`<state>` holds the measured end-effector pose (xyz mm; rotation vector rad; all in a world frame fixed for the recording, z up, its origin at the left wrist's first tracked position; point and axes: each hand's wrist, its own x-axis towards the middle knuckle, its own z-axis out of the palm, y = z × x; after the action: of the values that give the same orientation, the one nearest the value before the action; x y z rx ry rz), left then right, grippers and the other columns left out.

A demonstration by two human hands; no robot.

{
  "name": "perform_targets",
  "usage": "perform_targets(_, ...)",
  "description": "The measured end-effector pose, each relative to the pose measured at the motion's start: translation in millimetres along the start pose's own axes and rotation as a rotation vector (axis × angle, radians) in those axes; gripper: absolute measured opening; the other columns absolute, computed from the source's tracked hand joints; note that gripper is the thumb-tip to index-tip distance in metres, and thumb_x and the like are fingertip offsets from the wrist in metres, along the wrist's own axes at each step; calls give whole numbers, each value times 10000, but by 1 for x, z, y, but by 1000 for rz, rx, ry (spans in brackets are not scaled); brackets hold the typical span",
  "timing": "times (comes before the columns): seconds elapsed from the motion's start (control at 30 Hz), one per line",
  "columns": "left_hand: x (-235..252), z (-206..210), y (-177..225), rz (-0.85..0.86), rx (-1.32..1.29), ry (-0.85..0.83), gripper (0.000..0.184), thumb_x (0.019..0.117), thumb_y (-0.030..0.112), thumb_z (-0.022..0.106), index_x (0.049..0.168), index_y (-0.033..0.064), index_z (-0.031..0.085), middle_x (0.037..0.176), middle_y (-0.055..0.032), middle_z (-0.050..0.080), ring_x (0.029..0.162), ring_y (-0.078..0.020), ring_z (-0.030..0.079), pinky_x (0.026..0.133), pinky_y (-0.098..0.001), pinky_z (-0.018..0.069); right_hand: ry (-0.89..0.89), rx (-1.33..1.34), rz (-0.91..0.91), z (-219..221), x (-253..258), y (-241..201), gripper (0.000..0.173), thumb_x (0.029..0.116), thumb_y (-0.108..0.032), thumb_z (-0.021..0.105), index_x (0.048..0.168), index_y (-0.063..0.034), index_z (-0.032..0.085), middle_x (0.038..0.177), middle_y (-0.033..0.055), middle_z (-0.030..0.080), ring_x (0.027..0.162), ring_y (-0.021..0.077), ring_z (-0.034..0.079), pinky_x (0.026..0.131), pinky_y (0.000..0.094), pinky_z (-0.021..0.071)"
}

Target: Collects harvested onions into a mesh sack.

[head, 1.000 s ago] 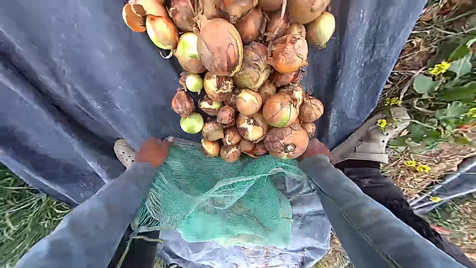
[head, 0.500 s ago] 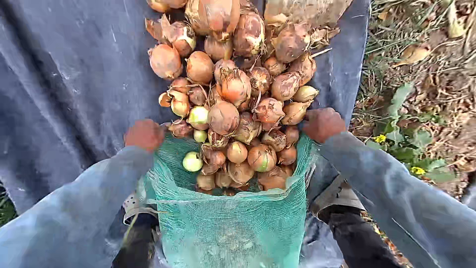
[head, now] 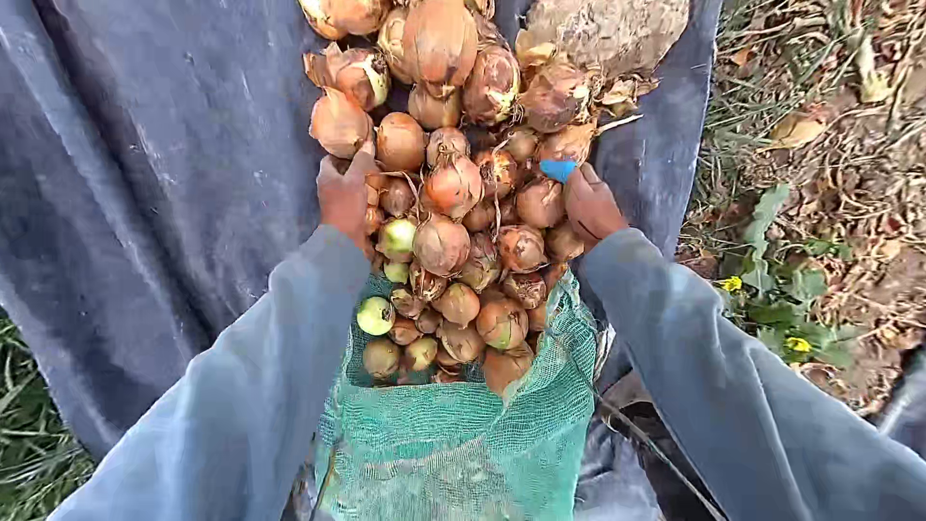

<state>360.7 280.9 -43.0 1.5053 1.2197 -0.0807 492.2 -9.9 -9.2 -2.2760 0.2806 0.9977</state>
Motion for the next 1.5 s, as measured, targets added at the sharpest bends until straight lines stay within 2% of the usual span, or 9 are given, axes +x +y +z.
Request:
perform_targets(0.2, -28, 2, 12, -371, -164, -441, 540, 1002, 607, 510, 1243, 140, 634, 1014, -44, 706, 916, -172, 696, 799, -409, 602, -456, -472, -114, 1, 8, -17, 348, 1106, -161, 405, 1350, 36, 557, 1274, 291, 611, 1187, 417, 589, 1001, 618, 450)
perform_targets(0.3, -27, 6, 10, -445, -174, -435, 579, 969, 626, 548, 1282, 143, 610, 1060, -62, 688, 954, -190, 682, 826, -430, 588, -605, -872, -229, -4, 25, -34, 413, 952, 115, 600, 1358, 128, 522, 1346, 358, 571, 1276, 517, 549, 1081, 647, 407)
perform_targets(0.5, -43, 8, 7, -454, -341, -604, 578, 1033, 648, 304, 1131, 176, 622, 909, -42, 706, 810, -156, 704, 707, -371, 611, -524, -334, -103, 8, 22, -6, 578, 1064, -524, 388, 1481, -163, 562, 1461, 201, 573, 1379, 379, 511, 1105, 670, 370)
perform_targets(0.63, -74, 10, 11, -455, -320, -569, 555, 1047, 634, 293, 997, 186, 618, 769, 6, 660, 668, -97, 655, 596, -292, 575, -610, -306, -124, 4, -12, -11, 498, 1102, -436, 341, 1436, -174, 602, 1471, 138, 586, 1402, 318, 511, 1145, 627, 374)
perform_targets(0.8, -145, -15, -7, -371, -125, -891, 602, 1017, 603, 398, 1530, 298, 474, 1270, -54, 682, 1041, -181, 677, 872, -411, 577, -528, -199, -19, 32, -118, 12, 403, 1027, -335, 481, 1403, -264, 606, 1423, 239, 558, 1281, 424, 563, 998, 683, 463)
perform_targets(1.03, -261, -91, -88, -253, 824, -1460, 406, 1093, 304, 471, 1441, 154, 616, 1556, -177, 487, 1454, -345, 447, 1216, -544, 326, -1154, -711, 104, 78, -283, 81, 529, 1006, -343, 613, 1525, -330, 511, 1632, 257, 324, 1450, 525, 373, 1069, 734, 411)
perform_targets(1.17, -235, -99, -53, -41, 500, -917, 357, 1053, 227, 498, 1345, 120, 675, 1395, -88, 637, 1322, -217, 581, 1143, -445, 453, -730, -181, 55, 40, -229, 68, 451, 999, -93, 521, 1444, -118, 596, 1327, 176, 665, 1201, 318, 654, 1044, 532, 513)
perform_targets(1.3, -122, -62, -38, 47, 271, -344, 465, 1064, 321, 523, 1485, 123, 533, 1447, -150, 568, 1339, -308, 545, 1053, -562, 490, -293, 269, 82, 31, -109, 18, 548, 1072, -267, 423, 1611, -265, 328, 1363, 174, 624, 1129, 366, 670, 828, 594, 577)
perform_targets(1.5, -81, 14, -24, -371, -90, -312, 549, 1037, 522, 540, 1537, 324, 437, 1493, -153, 507, 1298, -423, 553, 890, -738, 508, -230, 146, 59, 86, -20, -30, 572, 1046, -402, 471, 1593, -267, 373, 1490, 172, 546, 1333, 359, 556, 1029, 644, 457)
